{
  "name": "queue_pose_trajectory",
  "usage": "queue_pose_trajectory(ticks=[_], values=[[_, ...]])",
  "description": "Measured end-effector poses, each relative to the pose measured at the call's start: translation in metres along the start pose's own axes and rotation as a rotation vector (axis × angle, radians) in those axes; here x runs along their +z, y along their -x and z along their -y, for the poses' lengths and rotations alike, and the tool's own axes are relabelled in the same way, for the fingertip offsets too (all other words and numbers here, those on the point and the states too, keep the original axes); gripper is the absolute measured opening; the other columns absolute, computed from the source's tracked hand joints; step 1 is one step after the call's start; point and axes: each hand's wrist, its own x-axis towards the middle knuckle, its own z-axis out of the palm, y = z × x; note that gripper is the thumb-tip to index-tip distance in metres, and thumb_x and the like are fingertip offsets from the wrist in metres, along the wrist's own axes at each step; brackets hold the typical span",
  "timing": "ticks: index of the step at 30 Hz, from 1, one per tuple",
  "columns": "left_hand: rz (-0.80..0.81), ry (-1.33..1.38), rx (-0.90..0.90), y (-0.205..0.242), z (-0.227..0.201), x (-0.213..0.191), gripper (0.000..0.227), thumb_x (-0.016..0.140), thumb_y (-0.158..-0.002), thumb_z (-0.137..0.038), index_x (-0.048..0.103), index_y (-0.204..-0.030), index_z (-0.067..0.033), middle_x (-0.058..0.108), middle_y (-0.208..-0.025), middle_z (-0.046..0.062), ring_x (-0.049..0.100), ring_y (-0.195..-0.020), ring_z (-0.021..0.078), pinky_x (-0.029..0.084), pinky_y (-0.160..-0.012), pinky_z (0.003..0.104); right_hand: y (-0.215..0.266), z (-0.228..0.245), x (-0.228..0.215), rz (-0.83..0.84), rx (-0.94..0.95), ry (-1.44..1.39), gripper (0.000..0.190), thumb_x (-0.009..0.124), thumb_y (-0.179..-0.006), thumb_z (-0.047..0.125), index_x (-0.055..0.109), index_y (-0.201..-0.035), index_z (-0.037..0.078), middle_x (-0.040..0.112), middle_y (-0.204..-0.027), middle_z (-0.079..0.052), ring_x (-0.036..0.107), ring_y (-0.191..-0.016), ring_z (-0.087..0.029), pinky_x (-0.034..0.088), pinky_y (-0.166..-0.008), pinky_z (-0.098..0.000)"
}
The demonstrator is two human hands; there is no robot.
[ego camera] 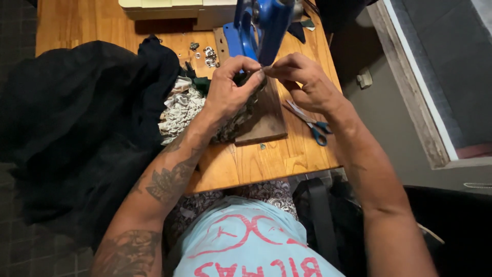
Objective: Attaching decorative trim to fabric using a manual press and metal fasteners
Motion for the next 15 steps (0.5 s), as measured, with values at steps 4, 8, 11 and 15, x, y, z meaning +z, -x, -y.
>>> queue_pose_trajectory(ticks=[4, 8, 11, 15], values=[[-0.115, 0.113, 0.142, 0.001, 0.036, 0.01, 0.014, 0.082, -0.089, -0.018, 0.075, -0.1, -0.012, 0.074, -0.096, 0.009, 0.068, -0.091, 0.0227, 0.053, -0.085, 0.038, 0.006, -0.01, 0.025, -0.23, -0.015, -0.069, 0.028, 0.063, -0.096, -0.01, 0.078, -0.116, 0.004, 0.067, -0.109, -0.019, 0.069, -0.095, -0.039, 0.055, -0.086, -0.0481], [-0.128, 0.119, 0.163, -0.001, 0.044, 0.013, 0.016, 0.083, -0.086, -0.017, 0.076, -0.099, -0.0138, 0.075, -0.097, 0.007, 0.069, -0.09, 0.0248, 0.053, -0.085, 0.036, 0.006, 0.006, 0.031, -0.253, -0.013, -0.065, 0.031, 0.064, -0.098, -0.004, 0.072, -0.127, 0.003, 0.067, -0.111, -0.017, 0.07, -0.093, -0.035, 0.056, -0.083, -0.0453], [-0.137, 0.117, 0.187, -0.004, 0.051, 0.017, 0.018, 0.085, -0.084, -0.017, 0.075, -0.099, -0.0149, 0.075, -0.097, 0.006, 0.068, -0.089, 0.0244, 0.053, -0.085, 0.035, 0.013, 0.012, 0.028, -0.246, -0.02, 0.008, 0.034, 0.066, -0.096, -0.001, 0.068, -0.131, -0.002, 0.064, -0.108, -0.02, 0.068, -0.088, -0.038, 0.056, -0.078, -0.0486], [-0.151, 0.093, 0.202, -0.005, 0.058, 0.021, 0.021, 0.085, -0.081, -0.018, 0.073, -0.098, -0.016, 0.075, -0.098, 0.004, 0.068, -0.088, 0.0244, 0.053, -0.083, 0.036, 0.043, -0.005, 0.018, -0.194, 0.237, 0.362, 0.028, 0.071, -0.097, 0.011, 0.071, -0.124, 0.004, 0.062, -0.096, -0.013, 0.063, -0.08, -0.031, 0.053, -0.075, -0.0461]])
